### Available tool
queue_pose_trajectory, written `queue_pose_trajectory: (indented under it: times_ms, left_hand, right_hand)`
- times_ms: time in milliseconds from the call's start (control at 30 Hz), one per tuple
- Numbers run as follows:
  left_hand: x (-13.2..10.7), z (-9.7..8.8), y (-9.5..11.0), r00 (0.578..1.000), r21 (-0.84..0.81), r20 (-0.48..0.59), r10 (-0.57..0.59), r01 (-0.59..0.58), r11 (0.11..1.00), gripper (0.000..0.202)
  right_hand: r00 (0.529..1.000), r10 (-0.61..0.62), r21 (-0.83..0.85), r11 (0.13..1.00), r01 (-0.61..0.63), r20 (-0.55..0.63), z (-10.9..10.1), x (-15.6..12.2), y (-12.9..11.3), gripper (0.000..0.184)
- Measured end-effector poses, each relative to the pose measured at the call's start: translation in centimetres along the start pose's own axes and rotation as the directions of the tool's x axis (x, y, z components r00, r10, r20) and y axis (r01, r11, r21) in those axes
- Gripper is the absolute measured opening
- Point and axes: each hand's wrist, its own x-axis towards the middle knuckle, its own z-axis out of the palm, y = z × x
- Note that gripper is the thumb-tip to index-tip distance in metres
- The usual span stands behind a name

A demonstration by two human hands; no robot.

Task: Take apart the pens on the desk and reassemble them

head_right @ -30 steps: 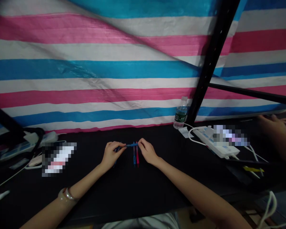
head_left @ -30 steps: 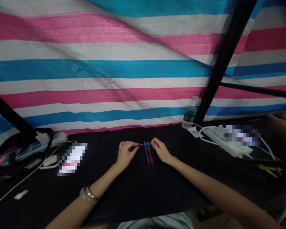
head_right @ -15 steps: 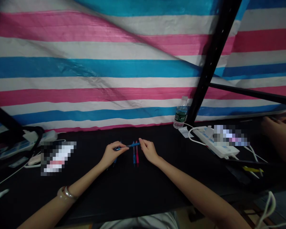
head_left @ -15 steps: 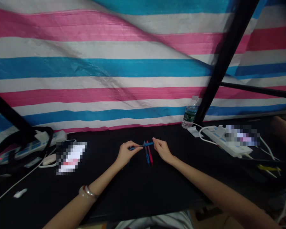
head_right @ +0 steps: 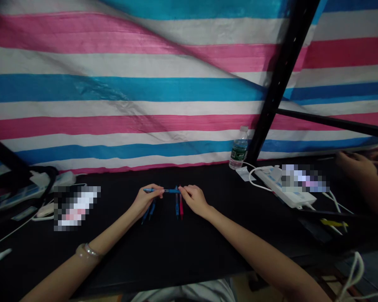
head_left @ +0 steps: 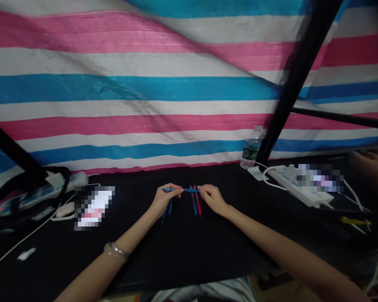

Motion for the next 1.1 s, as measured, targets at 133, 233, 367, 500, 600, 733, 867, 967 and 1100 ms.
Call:
queue_pose_trajectory:
  times_ms: [133,233,367,500,600,733,867,967,1100]
  left_hand:
    - [0.5,-0.1,-0.2,0.995,-0.163,-0.075,-0.066,0.054,0.985,0.03]
    - [0.9,-0.4,-0.5,0.989,-0.183,-0.109,-0.099,0.078,0.98,0.037]
    - [1.0,-0.7,-0.8,0.989,-0.084,-0.111,-0.094,0.085,0.993,0.044]
    - [0.8,-0.7,-0.8,0.989,0.004,-0.136,-0.054,0.055,0.998,0.048]
    - [0.8,-0.6,-0.9,0.989,0.03,-0.149,-0.023,0.028,0.999,0.052]
    - [0.9,-0.7,-1.4,0.984,-0.009,-0.18,-0.015,0.014,1.0,0.059]
    - [1.1,-0.8,-1.8,0.984,-0.065,-0.176,-0.005,-0.006,0.998,0.07]
    - [1.1,-0.8,-1.8,0.988,-0.049,-0.153,0.01,-0.018,0.999,0.066]
    - [1.0,-0.7,-1.6,0.991,0.009,-0.124,0.042,-0.041,0.999,0.047]
  right_hand:
    - [1.0,-0.021,-0.043,0.999,0.022,0.017,0.1,-0.1,0.1,0.046]
    - [1.0,0.0,-0.043,0.999,0.001,0.021,0.0,-0.1,0.1,0.045]
    - [0.999,0.035,-0.038,0.999,-0.035,0.001,-0.1,-0.2,0.0,0.045]
    - [0.999,0.048,-0.039,0.998,-0.048,-0.004,-0.1,-0.1,-0.1,0.047]
    - [0.999,0.053,-0.045,0.998,-0.053,-0.005,-0.1,-0.1,-0.1,0.048]
    - [0.998,0.065,-0.042,0.997,-0.065,-0.007,-0.1,-0.1,-0.1,0.047]
    - [0.998,0.064,-0.047,0.997,-0.064,-0.002,-0.1,-0.1,-0.1,0.046]
    - [0.998,0.066,-0.057,0.996,-0.066,-0.002,-0.1,-0.1,-0.1,0.045]
    - [0.997,0.075,-0.058,0.995,-0.075,-0.003,-0.1,-0.1,-0.1,0.046]
